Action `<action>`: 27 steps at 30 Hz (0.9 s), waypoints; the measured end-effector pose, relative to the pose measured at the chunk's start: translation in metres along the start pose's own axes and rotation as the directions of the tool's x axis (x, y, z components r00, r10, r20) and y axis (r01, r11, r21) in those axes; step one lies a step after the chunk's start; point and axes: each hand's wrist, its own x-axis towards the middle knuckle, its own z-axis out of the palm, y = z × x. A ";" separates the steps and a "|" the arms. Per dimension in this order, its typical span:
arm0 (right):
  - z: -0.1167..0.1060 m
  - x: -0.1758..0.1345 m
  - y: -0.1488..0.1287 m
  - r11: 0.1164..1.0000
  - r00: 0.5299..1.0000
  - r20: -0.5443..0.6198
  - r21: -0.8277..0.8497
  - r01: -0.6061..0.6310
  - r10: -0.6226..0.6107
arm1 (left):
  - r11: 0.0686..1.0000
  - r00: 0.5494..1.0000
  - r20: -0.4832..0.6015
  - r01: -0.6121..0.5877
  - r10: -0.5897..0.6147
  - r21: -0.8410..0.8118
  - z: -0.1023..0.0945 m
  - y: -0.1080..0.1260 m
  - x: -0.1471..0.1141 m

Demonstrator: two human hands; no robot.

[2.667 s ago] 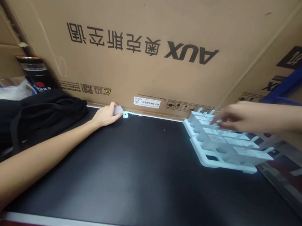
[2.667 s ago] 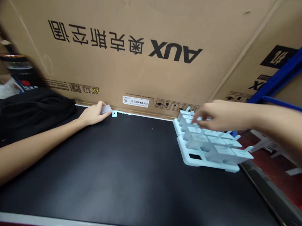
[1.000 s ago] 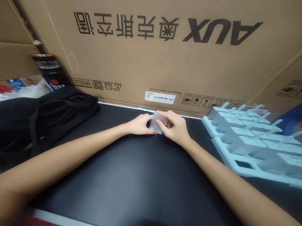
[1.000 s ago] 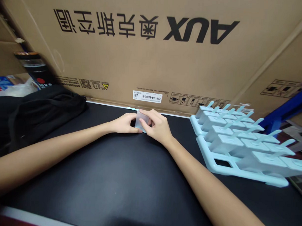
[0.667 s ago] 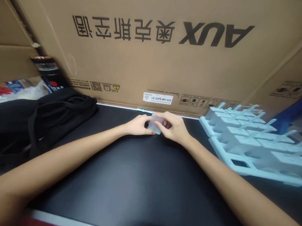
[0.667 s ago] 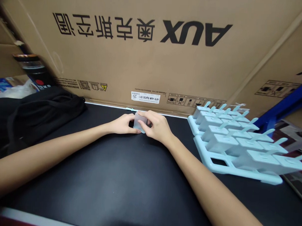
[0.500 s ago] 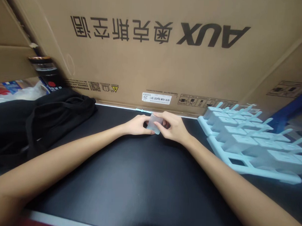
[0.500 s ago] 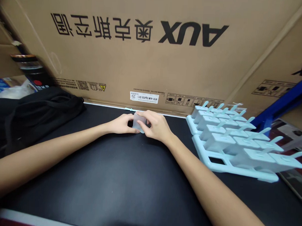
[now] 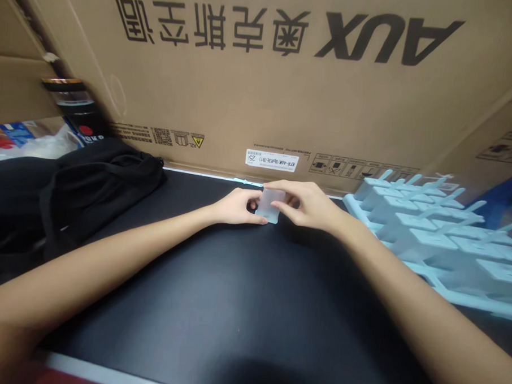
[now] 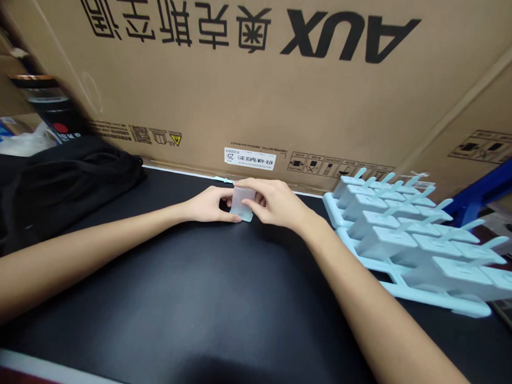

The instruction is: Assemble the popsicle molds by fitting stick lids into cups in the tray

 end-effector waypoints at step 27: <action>0.035 0.076 0.031 0.892 0.875 0.235 -0.275 -0.358 0.423 | 0.626 0.972 -0.112 0.044 -0.208 -0.779 -0.012 -0.001 -0.004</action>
